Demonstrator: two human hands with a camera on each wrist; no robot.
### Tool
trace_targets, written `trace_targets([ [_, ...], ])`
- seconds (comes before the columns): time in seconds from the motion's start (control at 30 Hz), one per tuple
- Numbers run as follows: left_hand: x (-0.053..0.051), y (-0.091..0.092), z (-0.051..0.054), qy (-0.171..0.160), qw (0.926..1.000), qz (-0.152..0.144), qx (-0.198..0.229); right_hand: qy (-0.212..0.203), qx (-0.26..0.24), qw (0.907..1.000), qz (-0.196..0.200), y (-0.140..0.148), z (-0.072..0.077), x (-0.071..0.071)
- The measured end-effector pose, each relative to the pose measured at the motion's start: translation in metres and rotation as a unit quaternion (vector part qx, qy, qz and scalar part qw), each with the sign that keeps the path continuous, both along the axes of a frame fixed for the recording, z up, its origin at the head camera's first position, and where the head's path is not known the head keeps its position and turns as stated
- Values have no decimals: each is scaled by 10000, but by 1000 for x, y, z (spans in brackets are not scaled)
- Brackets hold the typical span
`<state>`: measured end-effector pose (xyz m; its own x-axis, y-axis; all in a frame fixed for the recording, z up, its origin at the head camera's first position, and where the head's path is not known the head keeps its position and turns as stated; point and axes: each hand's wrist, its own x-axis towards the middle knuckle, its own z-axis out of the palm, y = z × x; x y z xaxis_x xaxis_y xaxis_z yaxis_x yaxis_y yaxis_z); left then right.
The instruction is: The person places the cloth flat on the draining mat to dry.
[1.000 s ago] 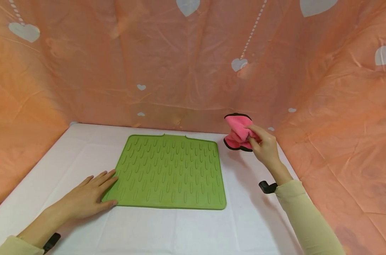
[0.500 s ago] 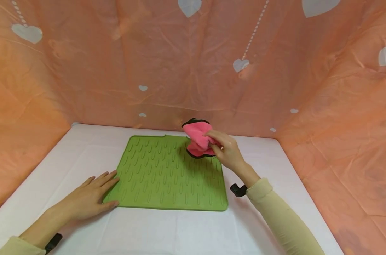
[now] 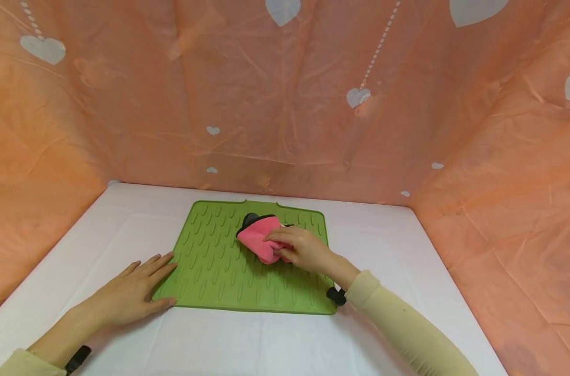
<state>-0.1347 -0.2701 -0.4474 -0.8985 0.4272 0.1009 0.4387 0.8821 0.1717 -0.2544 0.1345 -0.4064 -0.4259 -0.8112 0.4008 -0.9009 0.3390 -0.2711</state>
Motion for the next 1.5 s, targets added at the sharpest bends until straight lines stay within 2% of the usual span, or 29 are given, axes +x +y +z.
trace_targets([
  [0.07,0,0,0,-4,10000,-1,8,-334,642,9974,73,0,-2,3],
  [0.17,-1,-1,1,-28,10000,-16,17,-603,1442,9875,198,1,-5,7],
  [0.23,-2,-1,2,-27,10000,-37,17,-579,1688,9836,270,2,-6,9],
  [0.33,-4,0,5,-25,10000,-81,6,-417,1764,9829,319,3,-7,11],
  [0.47,-14,7,11,57,9996,-260,89,-464,1626,9852,263,5,-3,15],
  [0.63,-37,34,27,482,9964,-619,331,-932,1108,9894,-102,12,6,20],
  [0.7,-48,50,35,553,9952,-620,517,-1006,780,9911,-381,15,8,20],
  [0.8,-67,73,45,532,9920,-542,1012,-897,146,9921,-862,19,8,18],
  [0.9,-84,95,50,400,9860,-384,1572,-893,-515,9860,-1308,19,4,14],
  [1.03,-104,116,48,312,9784,-238,2028,-1271,-937,9698,-1858,16,-2,9],
  [1.17,-117,128,43,125,9738,-234,2259,-1780,-849,9555,-2194,11,-9,4],
  [1.33,-122,136,36,-241,9713,-322,2343,-2331,-464,9425,-2350,6,-14,3],
  [1.4,-122,136,34,-276,9720,-349,2308,-2473,-367,9382,-2393,5,-15,3],
  [1.5,-121,137,32,-257,9716,-417,2316,-2527,-303,9366,-2410,5,-17,4],
])
